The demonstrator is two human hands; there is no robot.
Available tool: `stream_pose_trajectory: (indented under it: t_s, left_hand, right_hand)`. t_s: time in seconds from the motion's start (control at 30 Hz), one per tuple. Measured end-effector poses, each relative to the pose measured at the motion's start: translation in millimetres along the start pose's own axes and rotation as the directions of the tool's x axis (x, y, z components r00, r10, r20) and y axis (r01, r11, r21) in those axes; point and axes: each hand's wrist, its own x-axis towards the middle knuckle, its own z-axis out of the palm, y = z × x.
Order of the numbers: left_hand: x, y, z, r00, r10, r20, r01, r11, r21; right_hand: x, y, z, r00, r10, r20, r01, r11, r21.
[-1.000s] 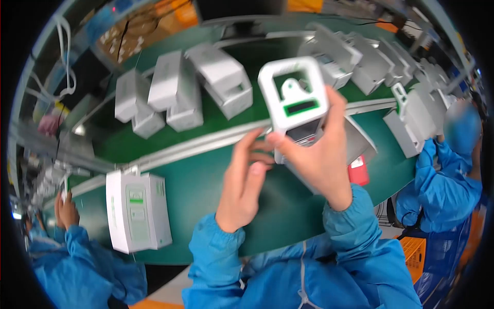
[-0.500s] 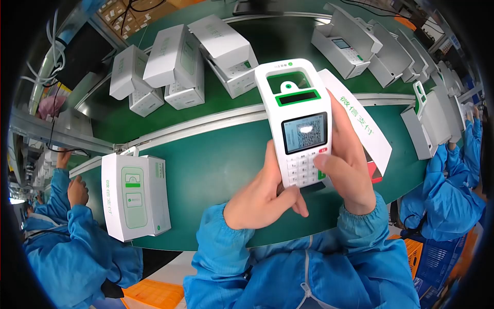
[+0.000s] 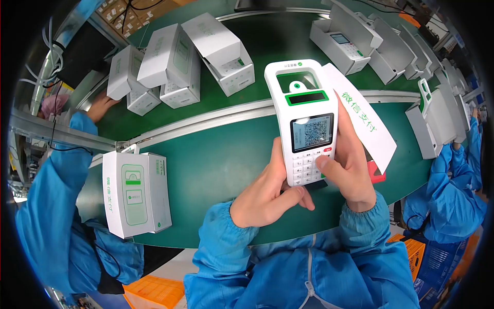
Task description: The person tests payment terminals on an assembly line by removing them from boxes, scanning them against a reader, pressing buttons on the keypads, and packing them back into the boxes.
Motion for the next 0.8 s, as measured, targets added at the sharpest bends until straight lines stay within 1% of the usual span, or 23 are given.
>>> stream_pose_trajectory:
  t_s: [0.13,0.23,0.33,0.43,0.5,0.53,0.6,0.63,0.7,0.8]
  left_hand:
    - [4,-3,3,1.0,0.011,0.002,-0.011,1.0,0.004]
    - [5,-9,5,1.0,0.022,-0.003,-0.022,1.0,0.011]
    - [5,-9,7,1.0,0.031,0.003,-0.031,0.999,0.018]
    - [7,-9,4,0.999,0.035,0.025,-0.035,0.999,0.005]
    - [7,-12,7,0.999,0.035,0.021,-0.035,0.999,-0.004]
    - [7,-13,9,0.999,0.025,0.021,-0.024,0.999,-0.026]
    - [7,-11,8,1.0,0.009,0.023,-0.008,0.998,-0.06]
    - [6,-10,7,0.999,-0.03,0.033,0.032,0.997,-0.067]
    - [8,-4,5,0.993,-0.103,0.055,0.107,0.991,-0.076]
    - [9,-5,8,0.995,-0.098,0.026,0.099,0.995,-0.01]
  right_hand:
    - [-1,1,-1,1.0,0.004,-0.023,-0.004,1.0,0.018]
    - [-1,0,-8,1.0,0.022,0.01,-0.022,1.0,0.007]
    - [-2,0,-4,0.999,0.012,-0.034,-0.013,1.0,-0.007]
    - [-2,2,-8,1.0,0.015,-0.013,-0.014,1.0,0.018]
    - [-3,-2,-9,0.999,0.046,0.005,-0.047,0.999,0.022]
    - [-3,-3,-10,0.998,0.061,0.011,-0.061,0.998,0.024]
    - [-2,-2,-14,0.998,0.062,0.024,-0.065,0.989,0.133]
    - [-3,-2,-15,0.998,0.062,0.03,-0.067,0.98,0.19]
    - [-4,-4,-14,0.998,0.059,0.025,-0.062,0.984,0.167]
    - [-6,-8,-13,0.997,0.079,-0.002,-0.078,0.987,0.142]
